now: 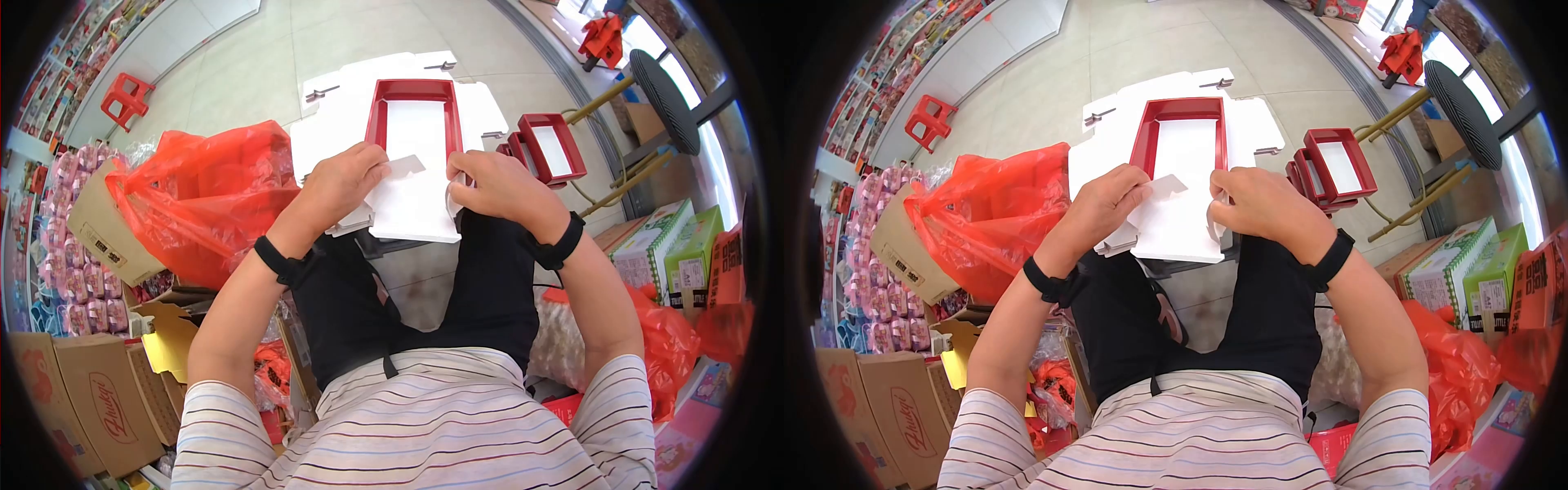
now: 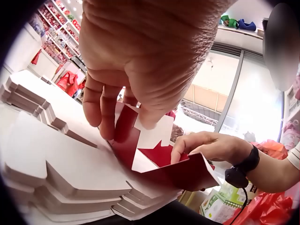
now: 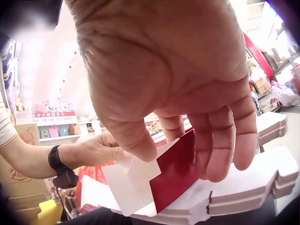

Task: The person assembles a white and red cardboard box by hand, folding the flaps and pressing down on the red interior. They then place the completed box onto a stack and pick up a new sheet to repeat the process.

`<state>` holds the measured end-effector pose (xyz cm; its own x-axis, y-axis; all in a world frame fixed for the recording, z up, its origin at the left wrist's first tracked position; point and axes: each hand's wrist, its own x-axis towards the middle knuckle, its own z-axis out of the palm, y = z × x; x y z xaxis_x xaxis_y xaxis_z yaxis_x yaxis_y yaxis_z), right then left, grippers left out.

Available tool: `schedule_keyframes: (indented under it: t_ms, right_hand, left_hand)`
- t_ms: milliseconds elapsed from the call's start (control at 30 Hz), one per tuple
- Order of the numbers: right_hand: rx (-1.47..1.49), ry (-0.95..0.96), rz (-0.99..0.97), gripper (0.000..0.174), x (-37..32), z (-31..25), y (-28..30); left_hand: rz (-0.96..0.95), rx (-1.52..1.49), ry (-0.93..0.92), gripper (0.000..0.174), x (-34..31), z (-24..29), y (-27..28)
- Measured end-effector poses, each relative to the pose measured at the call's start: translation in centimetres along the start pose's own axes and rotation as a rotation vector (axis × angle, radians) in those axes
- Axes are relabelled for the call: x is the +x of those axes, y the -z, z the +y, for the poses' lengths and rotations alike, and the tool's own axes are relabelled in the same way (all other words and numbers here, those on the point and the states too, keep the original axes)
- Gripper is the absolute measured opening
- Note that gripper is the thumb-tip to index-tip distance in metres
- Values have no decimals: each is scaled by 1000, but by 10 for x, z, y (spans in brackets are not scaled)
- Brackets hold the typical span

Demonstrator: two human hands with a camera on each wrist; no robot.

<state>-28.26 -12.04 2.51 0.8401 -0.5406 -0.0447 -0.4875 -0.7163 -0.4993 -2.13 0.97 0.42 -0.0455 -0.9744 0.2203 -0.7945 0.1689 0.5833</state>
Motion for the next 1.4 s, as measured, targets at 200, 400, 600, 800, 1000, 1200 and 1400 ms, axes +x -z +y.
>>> schedule_keyframes:
  t_ms: [200,400,600,800,1000,1200,1400]
  right_hand:
    - [15,21,160,24,10,7,-7]
    - [4,18,298,22,18,7,-20]
    - [-23,42,318,21,21,10,-31]
    - [-77,52,328,20,18,8,-33]
    - [-76,87,329,18,21,7,-37]
    - [-75,74,332,18,19,7,-37]
    - [-60,82,337,18,21,7,-44]
  left_hand:
    - [50,-12,74,15,8,2,-8]
    - [230,-216,182,18,11,3,-19]
    - [190,-56,145,16,12,11,-19]
    - [96,308,-10,16,13,8,-16]
    - [-10,404,-63,12,16,6,-9]
    - [-69,201,-9,13,18,4,3]
    - [-139,322,-9,14,21,3,-2]
